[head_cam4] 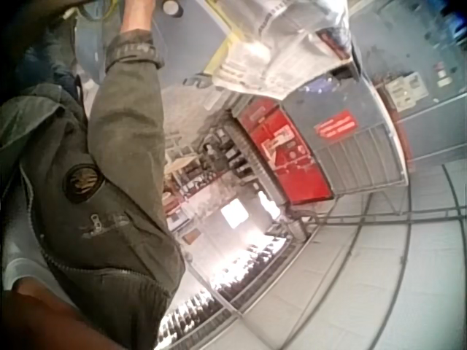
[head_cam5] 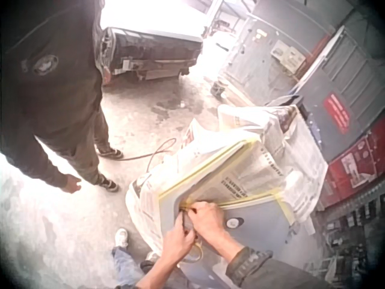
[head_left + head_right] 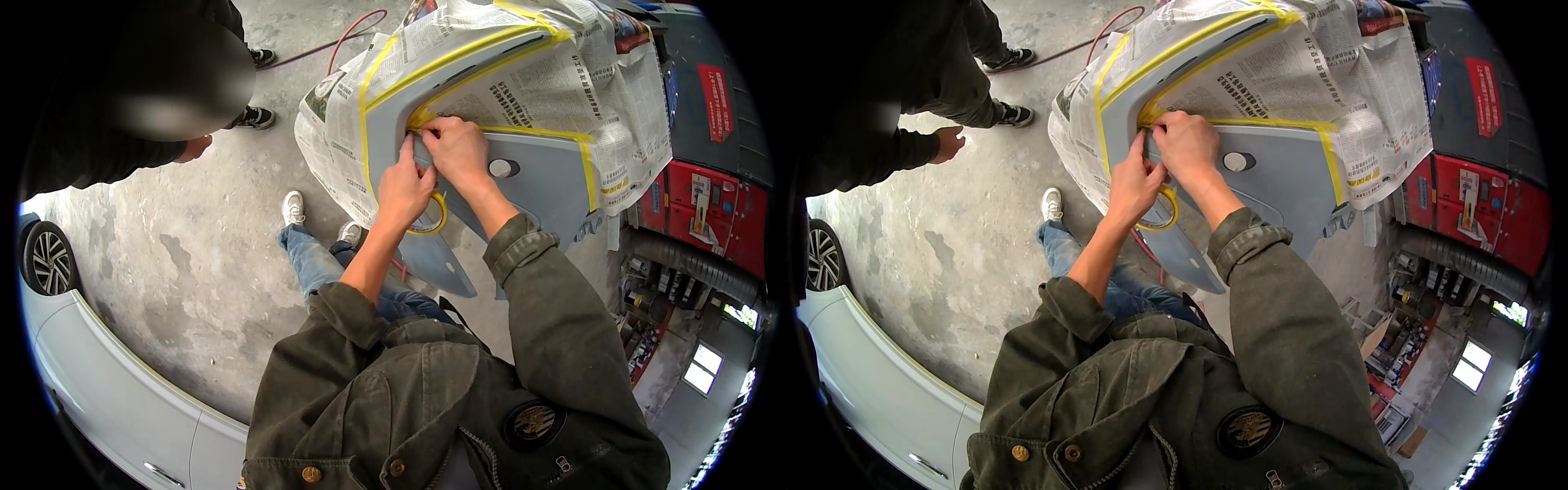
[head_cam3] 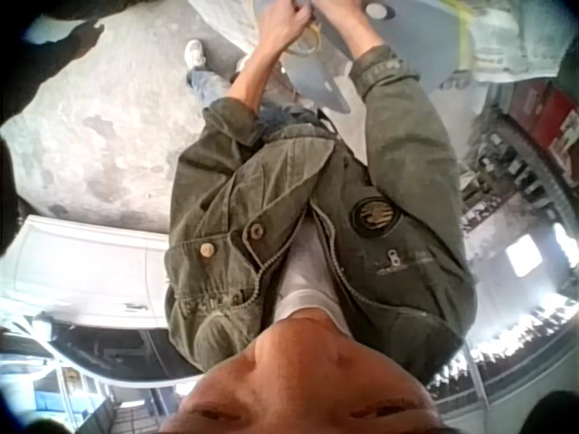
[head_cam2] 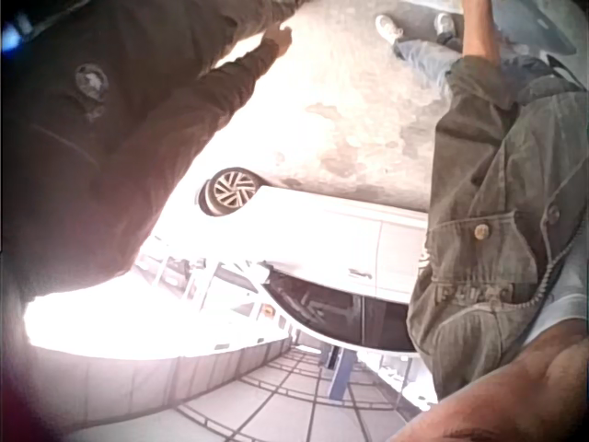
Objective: The person applies yellow masking tape to the edges of a car door panel that is covered with newspaper. They carefully smooth the tape along the contours of the door and around a circular cutout. Another person briefly assists by holding the newspaper in place.
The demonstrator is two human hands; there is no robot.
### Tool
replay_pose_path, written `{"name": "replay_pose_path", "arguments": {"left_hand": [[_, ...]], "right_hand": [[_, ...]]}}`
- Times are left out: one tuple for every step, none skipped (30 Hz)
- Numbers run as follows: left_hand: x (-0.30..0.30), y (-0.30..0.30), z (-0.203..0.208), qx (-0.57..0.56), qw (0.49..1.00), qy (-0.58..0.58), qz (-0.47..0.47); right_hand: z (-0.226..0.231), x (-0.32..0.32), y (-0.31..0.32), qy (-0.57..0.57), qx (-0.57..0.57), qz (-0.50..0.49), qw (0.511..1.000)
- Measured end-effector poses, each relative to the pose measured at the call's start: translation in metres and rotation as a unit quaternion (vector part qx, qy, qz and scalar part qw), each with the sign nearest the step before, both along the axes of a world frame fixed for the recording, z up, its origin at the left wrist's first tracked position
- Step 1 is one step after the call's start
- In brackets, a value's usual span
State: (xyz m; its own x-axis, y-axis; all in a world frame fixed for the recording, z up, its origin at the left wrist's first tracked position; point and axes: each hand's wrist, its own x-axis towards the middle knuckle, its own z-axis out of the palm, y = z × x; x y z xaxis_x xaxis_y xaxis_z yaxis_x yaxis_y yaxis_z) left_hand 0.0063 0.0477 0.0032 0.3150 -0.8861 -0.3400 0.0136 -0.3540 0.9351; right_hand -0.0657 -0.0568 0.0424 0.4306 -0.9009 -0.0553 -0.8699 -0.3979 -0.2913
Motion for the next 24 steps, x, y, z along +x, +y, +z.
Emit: {"name": "replay_pose_path", "arguments": {"left_hand": [[-0.001,-0.002,-0.001,0.000,1.000,-0.003,0.002],[-0.001,-0.003,-0.002,0.002,1.000,-0.013,0.000],[-0.001,-0.004,-0.003,0.003,1.000,-0.023,-0.002],[-0.002,-0.005,-0.004,0.005,0.999,-0.032,-0.004],[-0.003,-0.007,-0.005,0.004,0.999,-0.041,-0.005],[-0.003,-0.007,-0.007,0.003,0.999,-0.049,-0.006],[-0.003,-0.008,-0.007,0.002,0.998,-0.057,-0.006],[-0.003,-0.009,-0.006,0.007,0.998,-0.066,-0.010],[-0.003,-0.010,-0.005,0.011,0.997,-0.076,-0.014],[-0.003,-0.011,-0.004,0.016,0.996,-0.084,-0.017],[-0.005,-0.011,-0.005,0.022,0.993,-0.113,-0.019],[-0.006,-0.012,-0.006,0.027,0.989,-0.143,-0.020],[-0.008,-0.013,-0.005,0.032,0.984,-0.173,-0.023],[-0.009,-0.012,-0.004,0.027,0.984,-0.175,-0.023],[-0.010,-0.011,-0.003,0.023,0.984,-0.177,-0.023],[-0.010,-0.010,-0.001,0.019,0.983,-0.180,-0.023],[-0.011,-0.010,0.001,0.022,0.982,-0.185,-0.019],[-0.011,-0.011,0.003,0.026,0.981,-0.190,-0.015],[-0.011,-0.011,0.005,0.030,0.980,-0.195,-0.010],[-0.011,-0.012,0.004,0.027,0.981,-0.194,-0.005],[-0.010,-0.013,0.003,0.024,0.981,-0.194,0.000],[-0.010,-0.014,0.003,0.021,0.981,-0.193,0.003],[-0.009,-0.014,0.003,0.020,0.980,-0.199,0.000],[-0.008,-0.014,0.003,0.019,0.978,-0.206,-0.003]], "right_hand": [[0.002,0.001,0.001,0.007,0.001,0.000,1.000],[0.003,0.002,0.002,0.014,0.001,0.000,1.000],[0.004,0.002,0.002,0.011,0.008,-0.001,1.000],[0.005,0.002,0.001,0.009,0.015,-0.003,1.000],[0.005,0.001,0.001,0.006,0.022,-0.005,1.000],[0.006,0.002,0.000,0.008,0.025,-0.008,1.000],[0.007,0.003,-0.001,0.010,0.029,-0.010,0.999],[0.008,0.003,-0.001,0.012,0.033,-0.012,0.999],[0.008,0.003,-0.001,0.009,0.031,-0.011,0.999],[0.007,0.003,-0.001,0.007,0.030,-0.009,0.999],[0.006,0.004,-0.001,0.005,0.029,-0.008,1.000],[0.005,0.004,-0.001,0.004,0.029,-0.006,1.000],[0.005,0.003,-0.001,0.001,0.027,-0.006,1.000],[0.004,0.002,-0.001,-0.001,0.025,-0.005,1.000],[0.004,0.002,-0.001,0.000,0.025,-0.008,1.000],[0.004,0.003,0.000,0.001,0.024,-0.010,1.000],[0.004,0.003,0.000,0.002,0.023,-0.013,1.000],[0.004,0.003,0.001,0.001,0.020,-0.014,1.000],[0.005,0.004,0.002,0.001,0.017,-0.013,1.000],[0.005,0.005,0.002,0.000,0.014,-0.013,1.000],[0.006,0.005,0.003,0.002,0.013,-0.012,1.000],[0.007,0.005,0.003,0.004,0.012,-0.012,1.000],[0.007,0.006,0.004,0.006,0.011,-0.011,1.000],[0.006,0.006,0.003,0.009,0.010,-0.016,1.000]]}}
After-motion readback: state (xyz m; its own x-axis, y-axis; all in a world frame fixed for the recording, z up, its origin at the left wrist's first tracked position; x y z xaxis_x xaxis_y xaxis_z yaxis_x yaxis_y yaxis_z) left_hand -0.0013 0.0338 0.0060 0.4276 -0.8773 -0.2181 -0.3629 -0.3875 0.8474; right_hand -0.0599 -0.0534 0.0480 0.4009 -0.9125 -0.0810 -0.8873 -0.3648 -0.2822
